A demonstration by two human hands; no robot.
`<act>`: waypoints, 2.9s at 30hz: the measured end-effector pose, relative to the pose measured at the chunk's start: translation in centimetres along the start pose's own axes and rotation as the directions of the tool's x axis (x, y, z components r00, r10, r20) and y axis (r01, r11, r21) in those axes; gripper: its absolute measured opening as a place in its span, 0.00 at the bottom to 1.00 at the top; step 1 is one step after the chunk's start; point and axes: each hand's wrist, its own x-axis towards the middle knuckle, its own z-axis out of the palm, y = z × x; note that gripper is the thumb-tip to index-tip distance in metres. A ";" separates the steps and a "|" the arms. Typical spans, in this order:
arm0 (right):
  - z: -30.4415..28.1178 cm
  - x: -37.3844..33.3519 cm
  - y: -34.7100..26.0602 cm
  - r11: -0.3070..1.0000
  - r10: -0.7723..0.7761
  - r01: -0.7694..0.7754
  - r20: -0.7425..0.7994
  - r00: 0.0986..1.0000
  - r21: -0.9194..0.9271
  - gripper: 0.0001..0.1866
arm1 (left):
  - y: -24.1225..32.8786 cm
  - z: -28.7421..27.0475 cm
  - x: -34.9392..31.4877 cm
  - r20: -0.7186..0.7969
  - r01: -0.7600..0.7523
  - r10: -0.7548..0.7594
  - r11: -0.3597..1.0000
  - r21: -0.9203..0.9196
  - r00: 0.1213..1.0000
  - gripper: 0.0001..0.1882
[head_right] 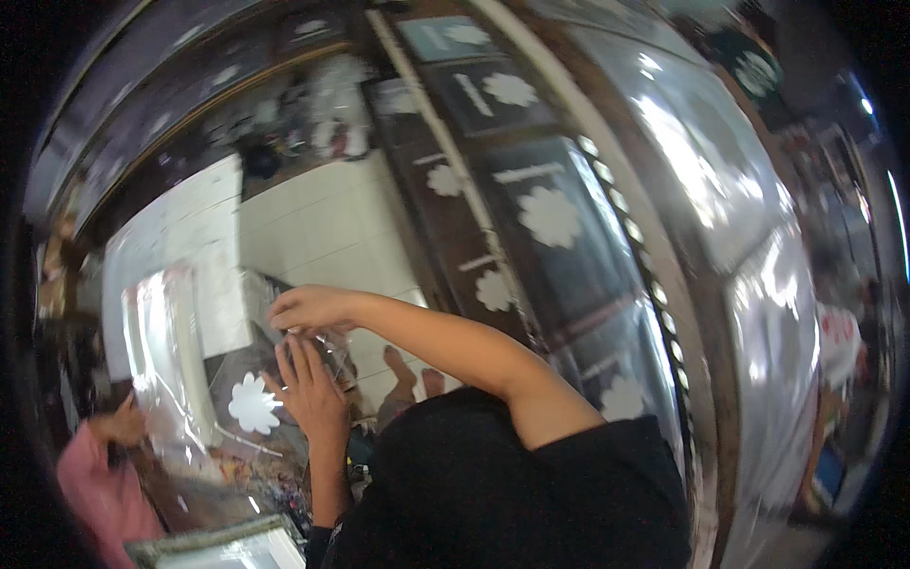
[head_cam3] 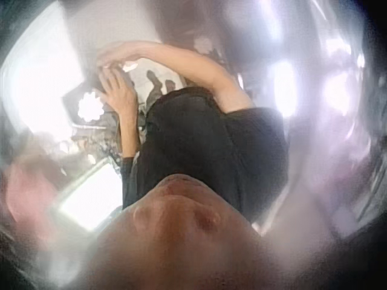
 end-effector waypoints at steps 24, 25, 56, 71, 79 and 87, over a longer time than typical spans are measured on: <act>-23.9 -49.8 6.0 0.896 -0.261 0.386 -0.964 0.054 -0.221 0.31 | -9.5 8.3 -7.4 0.036 0.243 -0.241 0.968 -0.065 0.970 0.31; -24.5 -52.0 8.1 0.868 -0.282 0.434 -0.959 0.029 -0.242 0.32 | -10.4 8.9 -8.0 0.035 0.278 -0.277 0.960 -0.028 0.960 0.31; -33.2 -60.6 19.7 0.953 -0.008 0.249 -0.832 -0.555 -0.175 0.25 | -10.5 10.0 -9.0 0.002 0.249 -0.252 0.956 0.154 0.968 0.26; -27.1 -56.3 16.1 0.235 -0.639 -0.968 -0.736 -0.224 0.091 0.25 | -11.1 10.9 -9.7 -0.017 0.223 -0.225 0.948 0.229 0.974 0.25; -24.8 -56.0 15.4 0.260 -0.540 -0.966 -0.830 -0.137 -0.010 0.16 | -11.0 10.9 -9.4 -0.009 0.229 -0.232 0.950 0.210 0.973 0.25; -24.8 -55.8 16.3 0.240 -0.516 -0.969 -0.853 -0.079 -0.056 0.16 | -11.2 10.9 -9.5 -0.045 0.205 -0.200 0.962 0.178 0.979 0.23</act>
